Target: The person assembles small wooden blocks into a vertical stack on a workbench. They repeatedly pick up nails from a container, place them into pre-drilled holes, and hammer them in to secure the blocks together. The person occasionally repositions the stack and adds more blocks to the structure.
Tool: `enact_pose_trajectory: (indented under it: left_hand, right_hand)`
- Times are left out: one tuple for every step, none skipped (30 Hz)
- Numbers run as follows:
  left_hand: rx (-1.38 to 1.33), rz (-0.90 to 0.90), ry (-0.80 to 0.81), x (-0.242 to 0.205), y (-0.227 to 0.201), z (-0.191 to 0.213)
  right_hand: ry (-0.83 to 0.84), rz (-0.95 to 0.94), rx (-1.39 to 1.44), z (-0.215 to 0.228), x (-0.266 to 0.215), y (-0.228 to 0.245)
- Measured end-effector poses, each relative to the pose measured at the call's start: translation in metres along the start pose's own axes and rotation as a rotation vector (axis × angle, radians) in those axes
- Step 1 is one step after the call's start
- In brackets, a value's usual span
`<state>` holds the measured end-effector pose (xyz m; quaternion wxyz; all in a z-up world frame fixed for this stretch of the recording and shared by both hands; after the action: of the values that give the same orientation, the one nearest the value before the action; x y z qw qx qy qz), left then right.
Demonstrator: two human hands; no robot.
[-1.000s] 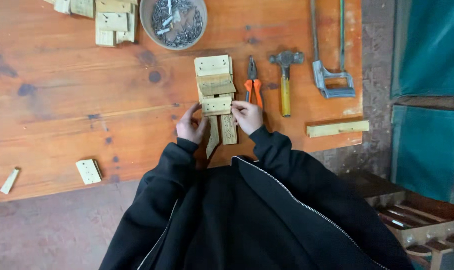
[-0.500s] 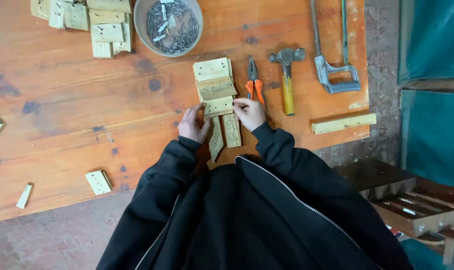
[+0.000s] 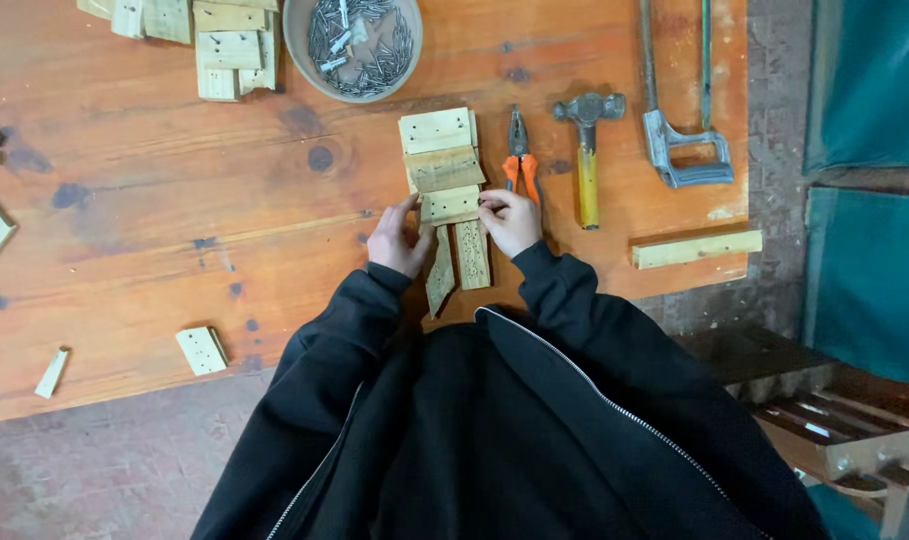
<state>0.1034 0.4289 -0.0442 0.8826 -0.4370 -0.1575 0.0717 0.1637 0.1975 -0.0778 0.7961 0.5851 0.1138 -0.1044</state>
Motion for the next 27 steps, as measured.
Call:
enact_pose_trajectory:
  left_hand:
    - [0.002, -0.001, -0.003, -0.003, 0.0, 0.0]
    - [0.005, 0.003, -0.003, -0.003, 0.0, 0.0]
    - [0.007, 0.006, -0.003, -0.002, 0.0, -0.001]
    - [0.01, -0.001, -0.011, 0.001, -0.002, 0.004]
    - [-0.003, 0.0, 0.003, 0.003, -0.004, 0.006]
    - [-0.017, 0.004, 0.016, 0.004, -0.006, 0.009]
    - [-0.015, -0.001, 0.009, 0.002, -0.005, 0.012]
    - [-0.012, 0.005, -0.01, 0.003, -0.003, 0.017]
    - [-0.01, 0.011, -0.028, 0.004, 0.0, 0.021]
    - [-0.007, 0.005, -0.039, 0.006, 0.001, 0.024]
    - [0.03, 0.0, -0.038, 0.009, 0.004, 0.026]
    - [0.068, -0.002, -0.037, 0.008, 0.005, 0.028]
    - [0.071, -0.003, -0.049, 0.014, 0.004, 0.03]
    - [0.102, -0.026, -0.071, 0.019, 0.001, 0.034]
    - [0.133, -0.049, -0.092, 0.024, -0.002, 0.038]
    - [0.136, -0.05, -0.102, 0.031, 0.001, 0.038]
    - [0.157, -0.092, -0.109, 0.037, -0.001, 0.037]
    - [0.178, -0.136, -0.117, 0.045, -0.003, 0.036]
    - [0.182, -0.14, -0.126, 0.056, -0.001, 0.036]
    - [0.209, -0.177, -0.13, 0.063, -0.003, 0.033]
    - [0.237, -0.213, -0.134, 0.07, -0.005, 0.03]
    - [0.236, -0.214, -0.142, 0.08, -0.012, 0.036]
    - [0.332, -0.219, -0.106, 0.09, -0.018, 0.037]
    - [0.427, -0.215, -0.063, 0.093, -0.022, 0.038]
    - [0.427, -0.207, -0.065, 0.097, -0.029, 0.039]
    - [0.473, -0.221, -0.105, 0.105, -0.038, 0.044]
    - [0.518, -0.234, -0.145, 0.114, -0.046, 0.049]
  right_hand:
    - [0.003, 0.003, 0.002, 0.0, -0.002, -0.002]
    - [0.002, 0.02, -0.004, 0.001, 0.0, -0.001]
    - [0.0, 0.037, -0.009, 0.001, 0.001, 0.0]
    - [0.001, 0.047, -0.004, 0.001, 0.001, 0.0]
    - [-0.009, 0.031, 0.013, 0.001, 0.001, -0.002]
    - [-0.017, 0.013, 0.029, 0.001, 0.0, -0.004]
    - [-0.015, 0.022, 0.031, 0.002, -0.003, -0.002]
    - [-0.033, 0.016, 0.033, 0.005, -0.003, 0.0]
    - [-0.05, 0.01, 0.034, 0.007, -0.004, 0.002]
    - [-0.047, 0.022, 0.037, 0.007, -0.003, 0.004]
    - [-0.057, 0.027, 0.055, 0.008, -0.002, 0.005]
    - [-0.064, 0.03, 0.071, 0.01, -0.003, 0.005]
    - [-0.057, 0.039, 0.072, 0.005, 0.0, 0.01]
    - [-0.069, 0.071, 0.055, 0.003, 0.002, 0.017]
    - [-0.081, 0.102, 0.039, 0.0, 0.004, 0.024]
    - [-0.075, 0.11, 0.04, -0.005, 0.003, 0.036]
    - [-0.021, 0.148, 0.023, -0.014, 0.002, 0.05]
    - [0.031, 0.187, 0.009, -0.024, 0.002, 0.066]
    - [0.035, 0.196, 0.012, -0.03, 0.006, 0.082]
    - [0.08, 0.306, -0.076, -0.038, 0.005, 0.104]
    - [0.125, 0.416, -0.164, -0.048, 0.003, 0.125]
    - [0.127, 0.424, -0.166, -0.053, 0.011, 0.131]
    - [0.166, 0.476, -0.185, -0.062, 0.017, 0.14]
    - [0.21, 0.519, -0.205, -0.071, 0.017, 0.145]
    - [0.217, 0.518, -0.207, -0.073, 0.023, 0.14]
    - [0.211, 0.537, -0.217, -0.077, 0.033, 0.139]
    - [0.206, 0.556, -0.227, -0.08, 0.043, 0.139]
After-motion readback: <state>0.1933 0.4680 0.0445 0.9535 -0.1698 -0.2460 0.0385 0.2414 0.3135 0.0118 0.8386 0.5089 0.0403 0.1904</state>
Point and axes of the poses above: each hand's wrist, its own x-axis towards the middle knuckle, its own z-axis out of the back of the hand, y = z × x, the point moved 10 cm from there along x, towards the middle knuckle, and after that the axes turned 9 degrees about -y, right-handed, at the moved point
